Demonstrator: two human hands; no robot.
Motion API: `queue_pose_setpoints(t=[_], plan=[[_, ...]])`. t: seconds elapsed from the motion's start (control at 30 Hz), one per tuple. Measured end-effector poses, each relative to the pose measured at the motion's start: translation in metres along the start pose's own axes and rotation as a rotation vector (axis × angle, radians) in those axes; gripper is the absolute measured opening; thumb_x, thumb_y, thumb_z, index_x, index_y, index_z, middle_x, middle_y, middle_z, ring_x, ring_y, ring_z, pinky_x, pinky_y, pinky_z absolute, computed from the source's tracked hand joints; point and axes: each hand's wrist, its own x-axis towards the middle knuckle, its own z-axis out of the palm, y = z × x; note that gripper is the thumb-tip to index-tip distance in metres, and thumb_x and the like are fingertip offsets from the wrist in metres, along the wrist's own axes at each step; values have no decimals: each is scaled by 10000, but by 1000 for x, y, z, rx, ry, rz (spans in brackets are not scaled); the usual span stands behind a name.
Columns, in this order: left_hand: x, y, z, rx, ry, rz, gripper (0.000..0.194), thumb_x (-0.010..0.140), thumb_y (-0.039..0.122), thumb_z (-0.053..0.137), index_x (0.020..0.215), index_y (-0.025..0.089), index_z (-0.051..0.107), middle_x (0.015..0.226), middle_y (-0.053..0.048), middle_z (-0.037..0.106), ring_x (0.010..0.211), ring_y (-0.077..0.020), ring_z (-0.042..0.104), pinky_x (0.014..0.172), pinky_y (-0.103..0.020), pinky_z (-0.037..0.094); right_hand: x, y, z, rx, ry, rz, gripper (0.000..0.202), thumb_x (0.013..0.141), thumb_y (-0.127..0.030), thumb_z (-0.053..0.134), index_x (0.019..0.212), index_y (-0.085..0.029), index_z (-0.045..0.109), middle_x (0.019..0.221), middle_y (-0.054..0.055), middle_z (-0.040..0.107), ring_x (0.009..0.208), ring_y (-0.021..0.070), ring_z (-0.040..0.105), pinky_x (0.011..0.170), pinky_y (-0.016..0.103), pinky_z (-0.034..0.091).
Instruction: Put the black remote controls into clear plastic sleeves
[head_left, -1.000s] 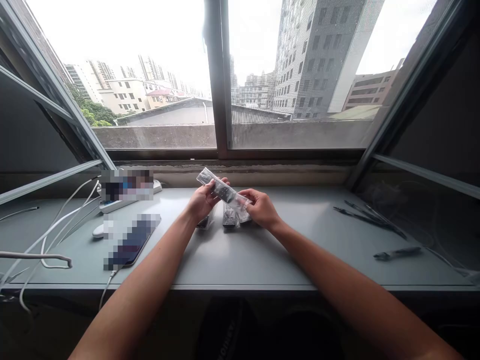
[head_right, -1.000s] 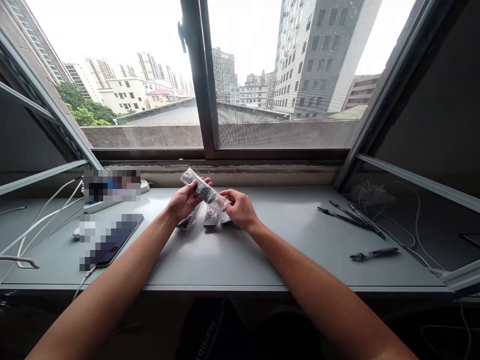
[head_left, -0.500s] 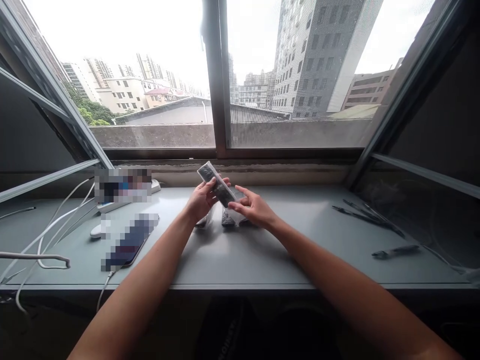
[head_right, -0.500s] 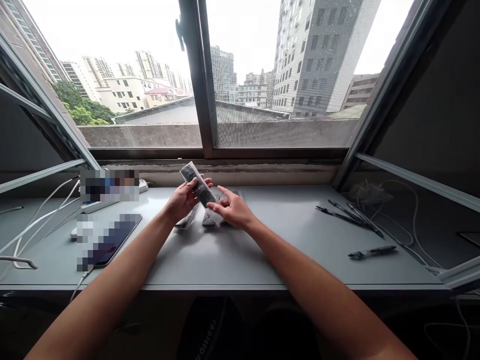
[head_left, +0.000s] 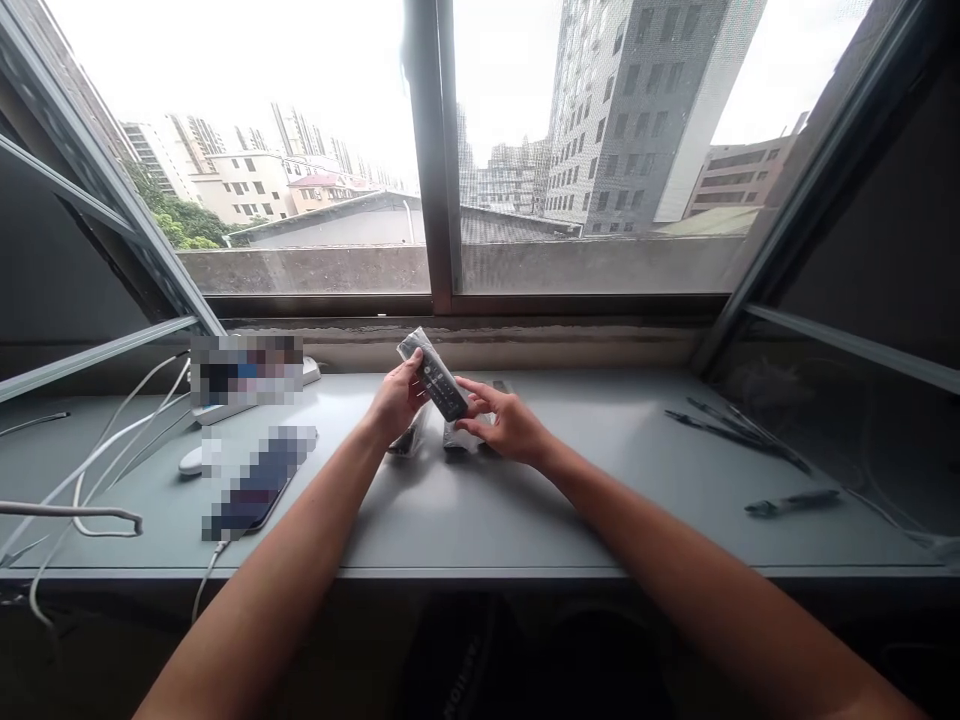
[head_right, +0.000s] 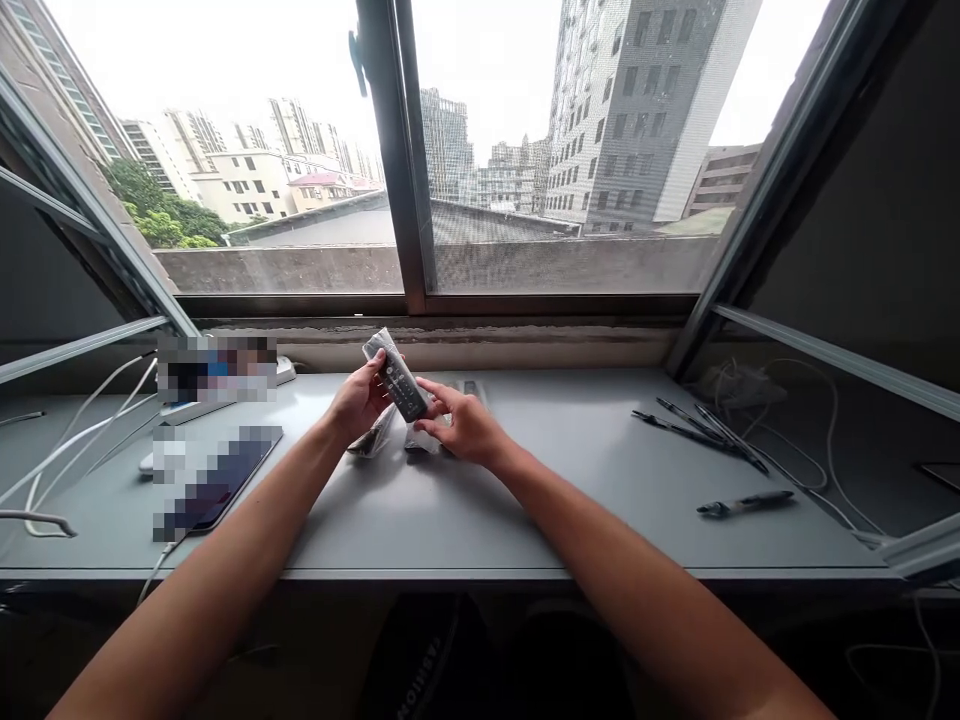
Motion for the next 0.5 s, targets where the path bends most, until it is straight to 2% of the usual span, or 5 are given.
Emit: queue_pose_setpoints(t=[0.07, 0.17, 0.3, 0.4, 0.5], plan=[[-1, 0, 1, -8, 5, 4, 368, 913, 460, 882, 1063, 144, 766, 928, -66, 769, 752, -140, 702, 693, -233, 587, 0, 3, -1, -56, 16, -24, 771, 918, -266, 847, 1632, -252, 557, 1003, 30, 854, 1197, 269, 761, 1152, 457, 514], [-4, 0, 4, -2, -28, -9, 362, 906, 453, 891, 1040, 143, 760, 891, -54, 759, 738, -142, 702, 696, -245, 590, 1, 9, 1, -114, 3, -58, 736, 908, -235, 839, 1602, -246, 594, 1158, 72, 836, 1146, 277, 774, 1101, 452, 554], [-11, -1, 9, 70, -166, -90, 409, 928, 501, 860, 1094, 135, 781, 896, -78, 773, 757, -180, 732, 743, -292, 611, 1, 13, 3, -181, 9, -117, 651, 874, -71, 743, 1501, -236, 682, 1203, 91, 817, 1151, 286, 771, 1035, 430, 593], [-15, -1, 10, 106, -289, -131, 452, 953, 546, 820, 1165, 148, 797, 1048, -125, 806, 897, -228, 778, 853, -336, 623, 1, 11, 1, -228, 58, -152, 692, 824, 27, 676, 1463, -238, 703, 1170, 75, 819, 1131, 270, 773, 1053, 423, 591], [-19, 1, 11, 115, -393, -165, 443, 981, 525, 795, 1256, 178, 790, 1269, -169, 787, 1131, -301, 775, 987, -404, 610, 0, 7, -1, -279, 109, -171, 639, 842, 15, 686, 1418, -258, 727, 1207, 76, 799, 1148, 266, 761, 1068, 426, 594]])
